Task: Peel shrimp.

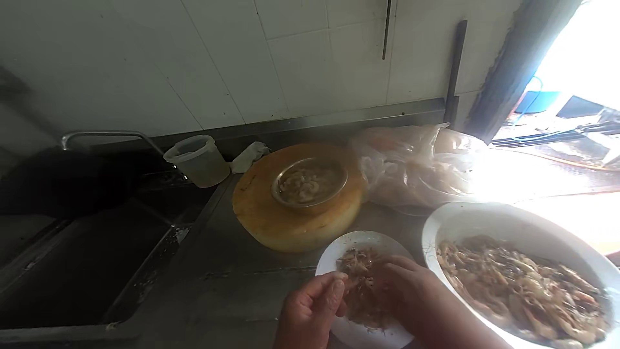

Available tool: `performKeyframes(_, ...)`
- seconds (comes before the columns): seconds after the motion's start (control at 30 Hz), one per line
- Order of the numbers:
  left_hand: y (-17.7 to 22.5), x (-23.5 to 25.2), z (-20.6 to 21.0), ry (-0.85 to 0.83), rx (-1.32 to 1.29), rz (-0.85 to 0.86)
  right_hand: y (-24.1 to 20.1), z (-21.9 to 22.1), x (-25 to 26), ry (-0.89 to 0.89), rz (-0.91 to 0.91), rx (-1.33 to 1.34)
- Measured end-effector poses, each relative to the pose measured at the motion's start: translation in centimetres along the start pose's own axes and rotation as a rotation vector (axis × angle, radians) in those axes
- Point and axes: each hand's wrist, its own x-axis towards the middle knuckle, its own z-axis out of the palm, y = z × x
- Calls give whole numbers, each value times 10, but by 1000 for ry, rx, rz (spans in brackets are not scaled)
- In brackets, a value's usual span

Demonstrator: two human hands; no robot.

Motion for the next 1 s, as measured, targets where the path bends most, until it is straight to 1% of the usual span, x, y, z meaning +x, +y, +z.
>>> performKeyframes(0.13, -1, -4, 7, -40, 23, 49, -7, 4, 1, -76, 70, 284)
performKeyframes(0.23, -4, -5, 11, -62, 15, 45, -6, 16, -2, 28, 44, 368)
performKeyframes(0.37, -7, -3, 13, -27, -89, -20, -3, 22, -5, 155, 24, 376)
performKeyframes(0.5, -8, 0, 10, 29, -188, -49, 0, 17, -8, 286, 113, 374)
performKeyframes(0.57, -9, 3, 3, 38, -225, -73, 4, 12, -9, 273, 160, 293)
performKeyframes(0.63, -12, 7, 0, 35, -213, -54, 3, 8, -10, 163, 206, 184)
performKeyframes(0.7, -15, 8, 6, 56, -167, 39, 0, 9, -10, 85, 229, 188)
performKeyframes(0.77, -16, 8, 16, 75, -60, 178, -4, 11, -7, 51, 238, 417)
performKeyframes(0.83, -22, 6, 24, 79, 143, 375, -8, 13, -4, 19, 262, 689)
performKeyframes(0.9, -26, 3, 30, 84, 364, 533, -11, 16, -3, 56, 267, 824)
performKeyframes(0.93, -26, 1, 31, 85, 458, 578, -11, 17, -3, 80, 272, 842)
performKeyframes(1.0, -26, -2, 33, 82, 556, 618, -11, 17, -4, 137, 274, 837)
